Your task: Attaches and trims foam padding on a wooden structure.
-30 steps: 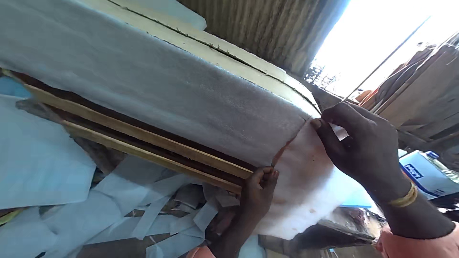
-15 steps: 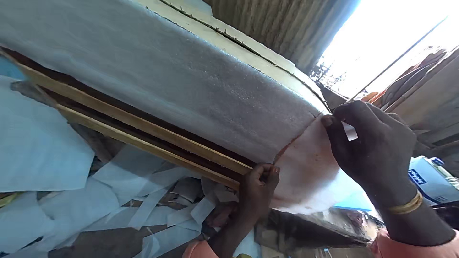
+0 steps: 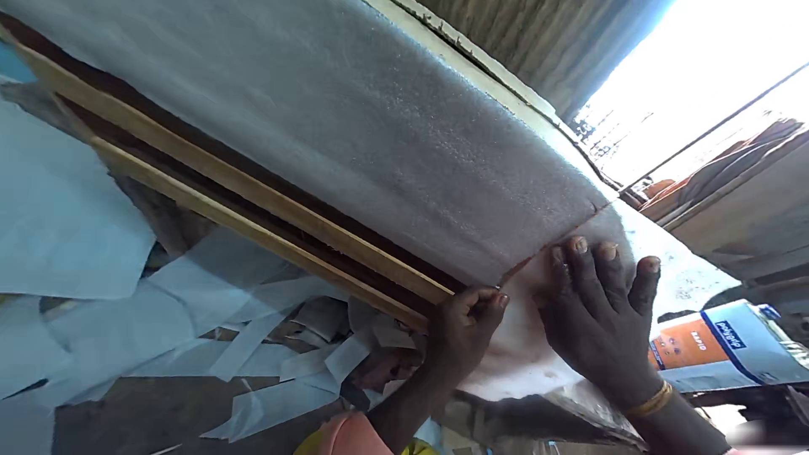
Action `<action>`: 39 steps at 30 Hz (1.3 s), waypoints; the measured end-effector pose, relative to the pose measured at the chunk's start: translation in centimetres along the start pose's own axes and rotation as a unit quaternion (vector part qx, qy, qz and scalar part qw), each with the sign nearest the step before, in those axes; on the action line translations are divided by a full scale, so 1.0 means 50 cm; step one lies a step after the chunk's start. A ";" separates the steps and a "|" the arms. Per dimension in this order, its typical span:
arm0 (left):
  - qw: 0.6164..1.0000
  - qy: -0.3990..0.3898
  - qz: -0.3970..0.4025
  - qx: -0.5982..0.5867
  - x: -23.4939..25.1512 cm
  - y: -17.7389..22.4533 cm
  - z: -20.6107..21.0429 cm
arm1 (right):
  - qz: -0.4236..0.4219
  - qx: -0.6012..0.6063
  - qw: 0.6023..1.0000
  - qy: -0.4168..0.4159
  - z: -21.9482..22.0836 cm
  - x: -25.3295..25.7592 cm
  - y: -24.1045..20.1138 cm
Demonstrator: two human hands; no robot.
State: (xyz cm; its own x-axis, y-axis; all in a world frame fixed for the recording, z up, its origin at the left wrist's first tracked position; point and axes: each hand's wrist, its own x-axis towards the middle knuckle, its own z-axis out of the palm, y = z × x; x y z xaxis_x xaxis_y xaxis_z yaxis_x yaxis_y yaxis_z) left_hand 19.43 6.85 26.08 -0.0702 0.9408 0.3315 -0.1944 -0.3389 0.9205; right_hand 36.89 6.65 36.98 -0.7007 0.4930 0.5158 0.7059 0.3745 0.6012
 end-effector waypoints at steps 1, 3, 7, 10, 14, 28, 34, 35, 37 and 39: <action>1.000 0.003 0.005 0.003 0.000 -0.002 0.001 | 0.005 -0.009 1.000 0.003 0.005 0.003 -0.001; 1.000 0.005 0.011 0.017 0.000 -0.008 0.001 | 0.015 -0.014 1.000 0.008 0.011 0.008 -0.003; 1.000 0.008 0.011 0.020 -0.001 -0.013 0.000 | 0.022 -0.018 1.000 -0.003 0.008 0.012 -0.012; 0.999 0.023 0.023 0.037 -0.006 -0.016 0.002 | 0.013 -0.030 0.999 -0.020 0.004 0.007 -0.016; 0.996 0.056 0.045 0.057 -0.011 -0.024 0.005 | -0.021 -0.029 0.999 -0.029 0.009 -0.008 -0.005; 0.993 0.074 0.000 0.093 0.009 -0.014 0.003 | -0.095 -0.002 0.992 -0.087 0.042 -0.047 -0.043; 0.987 0.072 0.131 0.064 0.016 -0.024 -0.026 | -0.077 0.044 0.992 -0.093 0.067 -0.044 -0.058; 0.981 0.070 0.171 0.063 0.021 -0.017 -0.030 | -0.073 0.055 0.992 -0.090 0.067 -0.040 -0.061; 0.967 0.070 0.235 0.071 0.029 0.004 -0.031 | -0.056 0.075 0.993 -0.075 0.068 -0.035 -0.071; 0.954 0.067 0.280 0.088 0.035 0.028 -0.027 | -0.010 0.088 0.996 -0.021 0.074 -0.038 -0.086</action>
State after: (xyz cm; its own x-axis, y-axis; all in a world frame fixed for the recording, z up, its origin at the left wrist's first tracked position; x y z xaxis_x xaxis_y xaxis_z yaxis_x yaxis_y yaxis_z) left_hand 17.73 7.99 27.68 -0.2419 0.6003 0.7623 0.0762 -0.7715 0.6316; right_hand 35.58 7.00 31.19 -0.7123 0.5150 0.4768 0.7018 0.5151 0.4921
